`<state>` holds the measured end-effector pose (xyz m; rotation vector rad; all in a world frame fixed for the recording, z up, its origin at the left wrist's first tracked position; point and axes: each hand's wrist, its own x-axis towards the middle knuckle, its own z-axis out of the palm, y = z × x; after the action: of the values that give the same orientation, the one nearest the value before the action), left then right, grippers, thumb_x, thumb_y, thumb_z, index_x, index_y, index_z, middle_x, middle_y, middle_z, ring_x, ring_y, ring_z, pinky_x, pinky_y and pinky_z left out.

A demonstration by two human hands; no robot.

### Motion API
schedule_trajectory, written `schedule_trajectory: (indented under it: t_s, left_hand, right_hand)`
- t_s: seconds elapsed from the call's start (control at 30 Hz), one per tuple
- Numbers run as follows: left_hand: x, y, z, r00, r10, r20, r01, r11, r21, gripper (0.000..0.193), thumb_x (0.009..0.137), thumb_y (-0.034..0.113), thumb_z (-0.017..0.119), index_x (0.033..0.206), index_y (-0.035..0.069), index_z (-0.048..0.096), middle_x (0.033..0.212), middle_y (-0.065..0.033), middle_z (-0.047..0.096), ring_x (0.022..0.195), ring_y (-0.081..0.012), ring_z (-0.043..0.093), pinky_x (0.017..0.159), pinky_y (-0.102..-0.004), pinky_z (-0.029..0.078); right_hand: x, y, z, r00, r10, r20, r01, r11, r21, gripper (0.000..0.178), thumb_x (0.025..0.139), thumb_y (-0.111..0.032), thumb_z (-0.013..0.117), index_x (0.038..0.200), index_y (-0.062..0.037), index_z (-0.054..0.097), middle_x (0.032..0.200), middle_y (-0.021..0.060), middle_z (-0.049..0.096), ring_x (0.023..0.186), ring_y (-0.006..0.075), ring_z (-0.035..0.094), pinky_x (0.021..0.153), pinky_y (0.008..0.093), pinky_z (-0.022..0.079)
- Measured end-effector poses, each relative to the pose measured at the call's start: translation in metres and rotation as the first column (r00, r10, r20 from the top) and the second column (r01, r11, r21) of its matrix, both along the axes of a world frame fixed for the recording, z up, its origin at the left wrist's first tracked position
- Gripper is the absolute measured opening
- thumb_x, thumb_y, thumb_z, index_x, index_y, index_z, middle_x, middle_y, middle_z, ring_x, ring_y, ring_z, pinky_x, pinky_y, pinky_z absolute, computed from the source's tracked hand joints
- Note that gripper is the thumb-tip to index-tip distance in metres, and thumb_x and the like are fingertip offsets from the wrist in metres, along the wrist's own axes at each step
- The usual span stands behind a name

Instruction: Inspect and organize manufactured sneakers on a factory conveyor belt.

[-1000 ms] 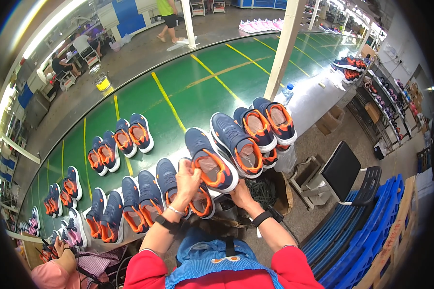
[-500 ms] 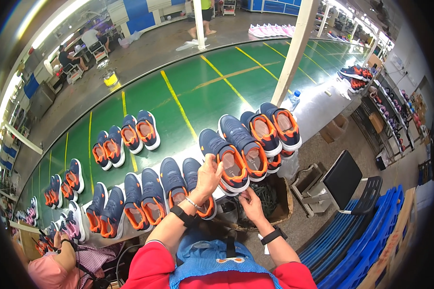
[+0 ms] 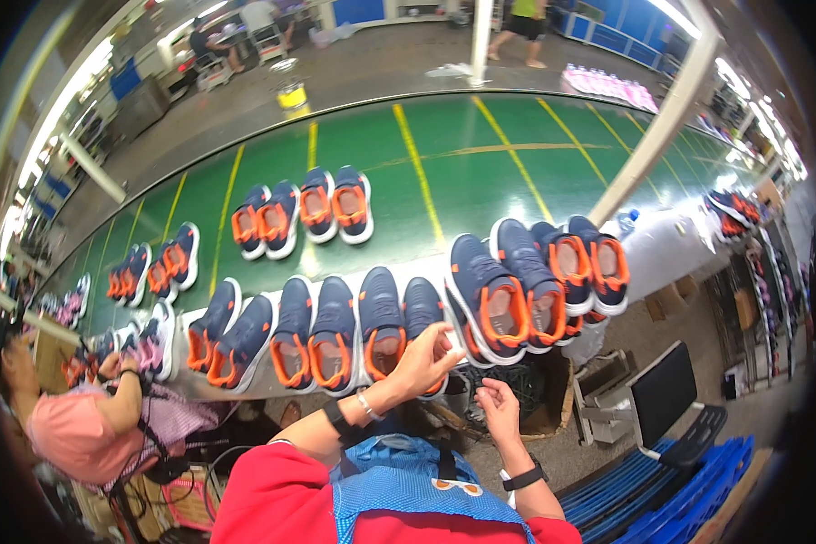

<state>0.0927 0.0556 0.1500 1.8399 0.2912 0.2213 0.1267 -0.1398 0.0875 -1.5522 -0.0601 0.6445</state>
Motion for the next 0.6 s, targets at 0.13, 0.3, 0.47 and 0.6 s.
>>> schedule_trajectory:
  t_s: [0.13, 0.3, 0.47, 0.6]
  left_hand:
    - [-0.087, 0.033, 0.017, 0.986, 0.139, 0.095, -0.159, 0.951, 0.264, 0.03, 0.076, 0.011, 0.062, 0.102, 0.001, 0.05, 0.082, -0.0082, 0.05, 0.069, -0.0169, 0.053, 0.061, -0.0257, 0.045]
    - [-0.18, 0.092, -0.021, 0.667, 0.742, 0.07, -0.676, 0.562, 0.476, 0.035, 0.073, 0.006, 0.059, 0.104, 0.0, 0.045, 0.095, -0.0151, 0.044, 0.086, -0.0256, 0.049, 0.076, -0.0349, 0.042]
    - [-0.204, 0.134, -0.084, 0.542, 0.804, -0.246, -0.703, 0.594, 0.391, 0.055, 0.071, 0.021, 0.063, 0.113, -0.006, 0.039, 0.105, -0.0229, 0.045, 0.099, -0.037, 0.046, 0.088, -0.0397, 0.038]
    - [-0.196, 0.169, -0.116, 0.558, 0.744, -0.367, -0.677, 0.664, 0.317, 0.043, 0.071, 0.019, 0.06, 0.107, -0.002, 0.05, 0.1, -0.0193, 0.057, 0.096, -0.0286, 0.055, 0.082, -0.0361, 0.043]
  right_hand:
    - [-0.014, 0.042, 0.04, 0.975, 0.205, 0.084, -0.208, 0.978, 0.027, 0.023, 0.083, -0.008, 0.056, 0.103, 0.0017, 0.053, 0.089, 0.007, 0.059, 0.08, 0.0108, 0.057, 0.071, 0.0229, 0.046]
    - [-0.032, 0.113, 0.047, 0.819, 0.526, 0.229, -0.546, 0.837, 0.027, 0.023, 0.082, -0.008, 0.055, 0.103, 0.0011, 0.053, 0.091, 0.0086, 0.059, 0.083, 0.0133, 0.058, 0.072, 0.0244, 0.047]
    - [-0.066, 0.195, 0.024, 0.53, 0.77, 0.355, -0.717, 0.63, -0.298, 0.044, 0.08, -0.014, 0.057, 0.116, 0.004, 0.041, 0.101, 0.0206, 0.053, 0.096, 0.0296, 0.054, 0.083, 0.0357, 0.043]
    - [-0.084, 0.222, 0.001, 0.552, 0.678, 0.486, -0.484, 0.735, -0.475, 0.064, 0.077, -0.013, 0.057, 0.123, 0.0135, 0.021, 0.117, 0.032, 0.033, 0.112, 0.0428, 0.034, 0.096, 0.0417, 0.029]
